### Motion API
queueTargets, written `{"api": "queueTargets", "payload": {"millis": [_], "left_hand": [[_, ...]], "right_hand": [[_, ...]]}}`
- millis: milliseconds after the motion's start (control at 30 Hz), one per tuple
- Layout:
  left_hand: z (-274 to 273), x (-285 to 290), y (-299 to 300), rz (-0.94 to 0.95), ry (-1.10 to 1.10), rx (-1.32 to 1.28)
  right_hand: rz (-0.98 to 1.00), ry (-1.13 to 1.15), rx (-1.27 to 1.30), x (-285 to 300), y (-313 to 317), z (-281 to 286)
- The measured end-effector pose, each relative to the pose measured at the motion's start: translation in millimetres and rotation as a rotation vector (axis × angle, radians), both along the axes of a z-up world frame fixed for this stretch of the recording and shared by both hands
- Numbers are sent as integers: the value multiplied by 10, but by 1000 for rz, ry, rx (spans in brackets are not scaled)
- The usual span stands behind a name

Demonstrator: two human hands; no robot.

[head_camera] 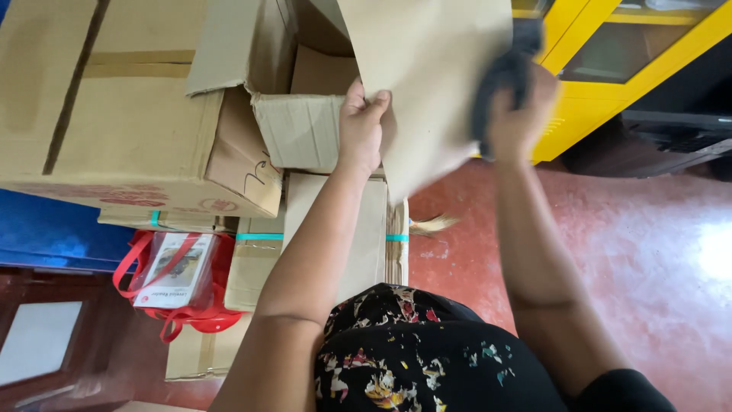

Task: Wiping down cardboard folders with a cloth before stacking them.

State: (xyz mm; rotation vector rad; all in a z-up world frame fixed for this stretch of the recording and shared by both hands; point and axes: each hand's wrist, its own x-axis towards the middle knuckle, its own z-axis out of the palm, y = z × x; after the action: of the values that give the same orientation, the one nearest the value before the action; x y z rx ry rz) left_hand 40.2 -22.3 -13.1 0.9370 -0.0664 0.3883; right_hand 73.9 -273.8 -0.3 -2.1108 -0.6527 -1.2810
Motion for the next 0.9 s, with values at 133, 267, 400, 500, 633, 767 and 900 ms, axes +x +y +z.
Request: {"api": "queueTargets", "payload": {"millis": [133,267,400,500,633,767,900], "left_hand": [[56,-56,-76,11,5,-30],[534,-280,-393,-219,-31,-354],[1006,-562,-768,-771,-370,-652],[1144,-678,-681,-890,-467,-572],[1198,-682,-627,-458,-187,141],[1050,-404,-315,-48,157,635],[1304,-549,-90,-246,209,342]], "right_hand": [[-312,17,534,65,-442,43],[-40,210,434,-319,-5,430],[256,350,223,-999,724,1070],[164,396,295,-1043,536,1138],[208,302,570,-1039,-68,1231],[262,383,1072,-846,-1235,951],[437,424,1069,-849,-1061,841]]}}
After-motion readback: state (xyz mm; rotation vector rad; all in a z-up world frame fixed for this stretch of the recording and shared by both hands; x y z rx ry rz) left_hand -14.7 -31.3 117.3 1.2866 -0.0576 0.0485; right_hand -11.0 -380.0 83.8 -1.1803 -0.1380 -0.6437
